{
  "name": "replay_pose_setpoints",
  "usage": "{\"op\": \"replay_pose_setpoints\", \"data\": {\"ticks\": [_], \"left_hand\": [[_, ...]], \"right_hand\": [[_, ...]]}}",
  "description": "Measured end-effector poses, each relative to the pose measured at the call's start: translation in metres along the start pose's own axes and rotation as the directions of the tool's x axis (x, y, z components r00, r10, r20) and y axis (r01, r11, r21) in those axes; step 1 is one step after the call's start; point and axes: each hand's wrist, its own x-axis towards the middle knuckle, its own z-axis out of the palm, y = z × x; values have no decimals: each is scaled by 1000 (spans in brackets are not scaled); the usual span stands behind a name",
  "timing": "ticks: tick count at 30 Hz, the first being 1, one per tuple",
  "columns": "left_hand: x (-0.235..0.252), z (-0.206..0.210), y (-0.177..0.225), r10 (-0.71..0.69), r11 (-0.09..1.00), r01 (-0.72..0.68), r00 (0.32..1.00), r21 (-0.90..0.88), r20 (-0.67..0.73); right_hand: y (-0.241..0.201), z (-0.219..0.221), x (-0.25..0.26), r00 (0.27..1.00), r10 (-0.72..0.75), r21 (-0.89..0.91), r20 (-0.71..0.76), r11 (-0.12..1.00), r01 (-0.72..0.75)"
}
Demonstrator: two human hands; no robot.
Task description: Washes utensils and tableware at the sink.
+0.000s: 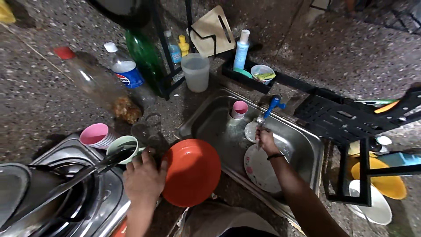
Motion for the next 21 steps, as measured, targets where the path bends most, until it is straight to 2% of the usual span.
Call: {"op": "replay_pose_setpoints", "data": {"ticks": [2, 6, 9, 11, 13, 14, 16, 19, 21], "left_hand": [[-10, 3, 4, 42, 999, -46, 990, -25, -132], [-41, 9, 23, 156, 971, -198, 949, -134, -273], [-64, 29, 29, 184, 939, -278, 904, -204, -386], [-75, 43, 27, 158, 921, -303, 866, -245, -475], [-87, 55, 19, 167, 889, -364, 823, -279, -543], [-94, 60, 14, 174, 880, -381, 815, -285, -553], [-106, 72, 7, 183, 880, -383, 819, -281, -544], [-124, 89, -9, 245, 871, -408, 843, -272, -480], [-128, 99, -20, 318, 858, -445, 852, -255, -417]], "right_hand": [[1, 0, 1, 1000, 26, 3, -9, 1000, -26], [0, -1, 9, 993, 115, 24, -17, 993, -115], [-3, 2, 15, 993, 100, 37, -68, 995, -97], [-4, 4, 17, 994, 101, 57, -33, 993, -99], [-1, 5, 17, 980, 184, 82, 79, 978, -191], [0, 6, 14, 962, 237, 66, 136, 967, -247], [2, 12, 1, 949, 275, -44, 155, 961, -272], [3, 31, -40, 985, 170, -201, 29, 966, -161], [10, 41, -73, 1000, 24, -276, 12, 961, -19]]}}
